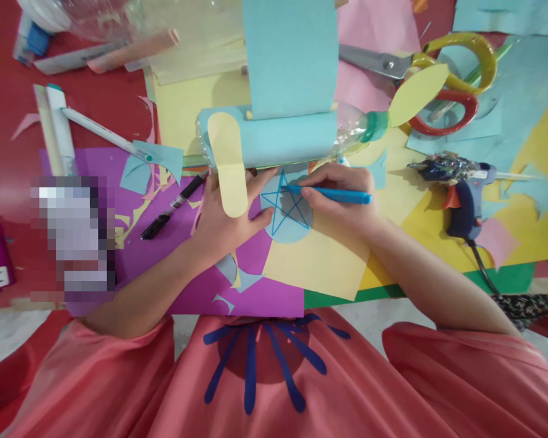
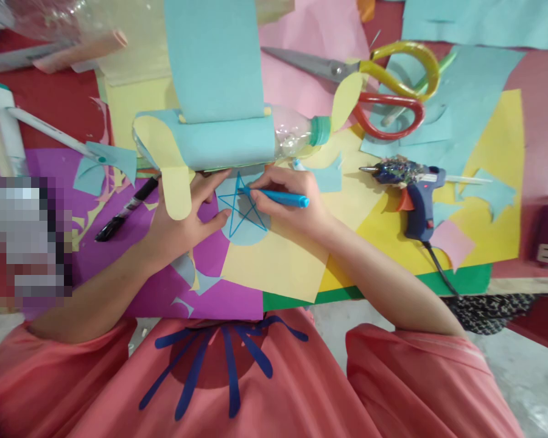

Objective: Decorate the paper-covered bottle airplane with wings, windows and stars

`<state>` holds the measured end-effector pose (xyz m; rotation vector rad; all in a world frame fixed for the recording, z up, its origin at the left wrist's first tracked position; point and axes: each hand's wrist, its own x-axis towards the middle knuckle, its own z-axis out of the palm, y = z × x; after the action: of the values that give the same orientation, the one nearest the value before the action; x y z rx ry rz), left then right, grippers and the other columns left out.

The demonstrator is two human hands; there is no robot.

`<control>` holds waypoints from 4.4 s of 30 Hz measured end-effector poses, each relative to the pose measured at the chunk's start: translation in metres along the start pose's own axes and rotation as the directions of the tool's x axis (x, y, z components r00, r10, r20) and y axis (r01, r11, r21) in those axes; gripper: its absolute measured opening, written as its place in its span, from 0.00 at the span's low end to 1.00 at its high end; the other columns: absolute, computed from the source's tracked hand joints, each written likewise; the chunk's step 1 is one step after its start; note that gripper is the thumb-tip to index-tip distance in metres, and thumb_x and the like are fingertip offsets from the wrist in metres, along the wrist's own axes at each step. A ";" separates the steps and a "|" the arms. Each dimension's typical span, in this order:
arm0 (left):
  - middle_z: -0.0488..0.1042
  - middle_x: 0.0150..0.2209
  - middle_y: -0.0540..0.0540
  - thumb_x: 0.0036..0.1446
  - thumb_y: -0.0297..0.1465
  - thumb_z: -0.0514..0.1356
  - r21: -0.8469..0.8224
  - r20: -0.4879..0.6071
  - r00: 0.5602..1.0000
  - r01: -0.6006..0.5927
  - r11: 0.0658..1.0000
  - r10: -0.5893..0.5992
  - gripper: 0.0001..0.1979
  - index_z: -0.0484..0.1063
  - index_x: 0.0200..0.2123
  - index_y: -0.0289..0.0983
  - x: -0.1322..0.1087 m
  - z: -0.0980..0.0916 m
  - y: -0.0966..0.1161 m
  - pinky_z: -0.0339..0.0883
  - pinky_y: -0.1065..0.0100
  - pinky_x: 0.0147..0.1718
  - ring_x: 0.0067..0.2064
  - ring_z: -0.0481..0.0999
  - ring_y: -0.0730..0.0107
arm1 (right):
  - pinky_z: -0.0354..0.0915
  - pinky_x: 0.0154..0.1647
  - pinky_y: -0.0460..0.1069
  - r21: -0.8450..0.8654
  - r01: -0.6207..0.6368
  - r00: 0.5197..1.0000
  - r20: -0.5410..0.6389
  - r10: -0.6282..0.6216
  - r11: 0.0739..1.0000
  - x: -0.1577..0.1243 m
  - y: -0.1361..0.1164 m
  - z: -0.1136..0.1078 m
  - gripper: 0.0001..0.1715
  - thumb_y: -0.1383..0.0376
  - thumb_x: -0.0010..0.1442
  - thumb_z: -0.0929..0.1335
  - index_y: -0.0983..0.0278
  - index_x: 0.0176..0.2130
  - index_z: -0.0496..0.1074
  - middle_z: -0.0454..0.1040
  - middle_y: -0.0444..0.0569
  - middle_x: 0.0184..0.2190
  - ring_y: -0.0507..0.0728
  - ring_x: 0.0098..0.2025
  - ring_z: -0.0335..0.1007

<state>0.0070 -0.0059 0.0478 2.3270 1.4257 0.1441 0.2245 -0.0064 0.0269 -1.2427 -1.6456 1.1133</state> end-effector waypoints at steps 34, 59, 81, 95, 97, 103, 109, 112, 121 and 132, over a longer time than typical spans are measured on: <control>0.77 0.44 0.43 0.65 0.35 0.58 -0.007 -0.034 0.999 -0.033 0.999 0.033 0.27 0.65 0.66 0.42 -0.001 0.003 -0.003 0.59 0.46 0.63 0.55 0.74 0.51 | 0.66 0.25 0.47 0.039 0.000 1.000 -0.022 0.000 0.999 0.001 -0.003 -0.001 0.08 0.62 0.57 0.72 0.63 0.29 0.77 0.76 0.45 0.24 0.51 0.25 0.70; 0.77 0.41 0.43 0.64 0.34 0.57 -0.019 0.008 1.000 -0.002 1.000 0.002 0.27 0.66 0.66 0.41 0.000 -0.002 0.001 0.59 0.46 0.62 0.51 0.75 0.51 | 0.69 0.27 0.49 0.010 -0.049 0.997 -0.061 0.049 0.999 0.002 -0.004 -0.002 0.09 0.58 0.57 0.73 0.61 0.30 0.77 0.78 0.46 0.26 0.53 0.27 0.72; 0.77 0.43 0.42 0.64 0.34 0.58 -0.020 -0.015 1.000 -0.017 1.000 0.016 0.27 0.66 0.66 0.42 0.000 -0.002 0.000 0.60 0.45 0.63 0.55 0.74 0.49 | 0.72 0.32 0.51 0.002 -0.035 0.997 -0.069 0.035 0.999 0.003 -0.002 -0.003 0.07 0.58 0.59 0.73 0.59 0.33 0.76 0.78 0.46 0.29 0.54 0.30 0.74; 0.77 0.45 0.42 0.65 0.34 0.57 -0.025 0.002 1.000 -0.004 1.000 0.004 0.27 0.65 0.66 0.43 0.000 -0.002 0.000 0.62 0.47 0.61 0.55 0.74 0.50 | 0.67 0.26 0.47 0.019 -0.025 1.000 -0.010 0.026 0.999 0.002 -0.005 -0.001 0.12 0.58 0.56 0.72 0.63 0.26 0.76 0.76 0.45 0.24 0.51 0.25 0.69; 0.77 0.45 0.43 0.64 0.34 0.57 -0.029 0.006 1.000 0.002 1.000 -0.002 0.27 0.65 0.66 0.43 0.000 -0.002 0.000 0.62 0.48 0.61 0.54 0.74 0.51 | 0.65 0.25 0.47 0.012 -0.025 1.000 -0.008 0.026 1.000 0.002 -0.004 -0.002 0.11 0.59 0.57 0.72 0.63 0.27 0.76 0.75 0.44 0.24 0.50 0.25 0.68; 0.77 0.43 0.44 0.64 0.34 0.57 -0.031 -0.009 1.000 -0.001 1.000 0.001 0.26 0.66 0.66 0.44 0.000 -0.001 0.000 0.58 0.47 0.63 0.54 0.74 0.52 | 0.66 0.25 0.47 0.038 -0.001 1.000 -0.009 0.001 0.999 0.002 -0.004 -0.001 0.07 0.63 0.55 0.71 0.62 0.27 0.76 0.76 0.44 0.23 0.51 0.25 0.69; 0.77 0.43 0.44 0.64 0.34 0.57 -0.034 -0.009 1.000 -0.005 0.999 0.005 0.26 0.65 0.66 0.44 0.000 -0.001 0.000 0.60 0.46 0.62 0.54 0.74 0.50 | 0.67 0.26 0.48 0.017 -0.013 1.000 0.004 0.013 1.000 0.002 -0.004 -0.001 0.08 0.61 0.56 0.71 0.62 0.27 0.76 0.76 0.45 0.24 0.51 0.25 0.70; 0.77 0.43 0.44 0.64 0.33 0.58 -0.040 -0.009 1.000 -0.010 0.999 0.009 0.27 0.65 0.66 0.44 0.000 -0.002 0.000 0.61 0.47 0.62 0.54 0.74 0.51 | 0.65 0.25 0.48 0.000 -0.005 1.000 -0.016 0.005 1.000 0.001 -0.004 -0.003 0.12 0.59 0.58 0.72 0.61 0.26 0.75 0.74 0.44 0.23 0.51 0.24 0.68; 0.77 0.44 0.43 0.64 0.33 0.59 -0.023 -0.040 0.998 -0.045 0.999 0.044 0.27 0.66 0.66 0.41 0.000 0.001 -0.003 0.62 0.46 0.62 0.54 0.75 0.51 | 0.71 0.30 0.48 0.015 0.008 0.994 -0.113 -0.006 1.000 0.004 -0.001 -0.002 0.09 0.59 0.58 0.73 0.61 0.31 0.75 0.77 0.44 0.27 0.52 0.28 0.73; 0.77 0.45 0.43 0.64 0.33 0.59 0.005 0.000 1.000 -0.018 1.000 0.018 0.27 0.65 0.66 0.42 0.000 -0.001 -0.001 0.63 0.48 0.61 0.54 0.74 0.51 | 0.70 0.28 0.48 0.024 -0.048 0.997 -0.061 0.049 0.999 0.003 -0.001 -0.002 0.11 0.57 0.58 0.73 0.62 0.31 0.76 0.77 0.45 0.27 0.52 0.28 0.73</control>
<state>0.0062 -0.0051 0.0484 2.3445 1.4071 0.1463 0.2255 -0.0035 0.0286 -1.2959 -1.5608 1.1087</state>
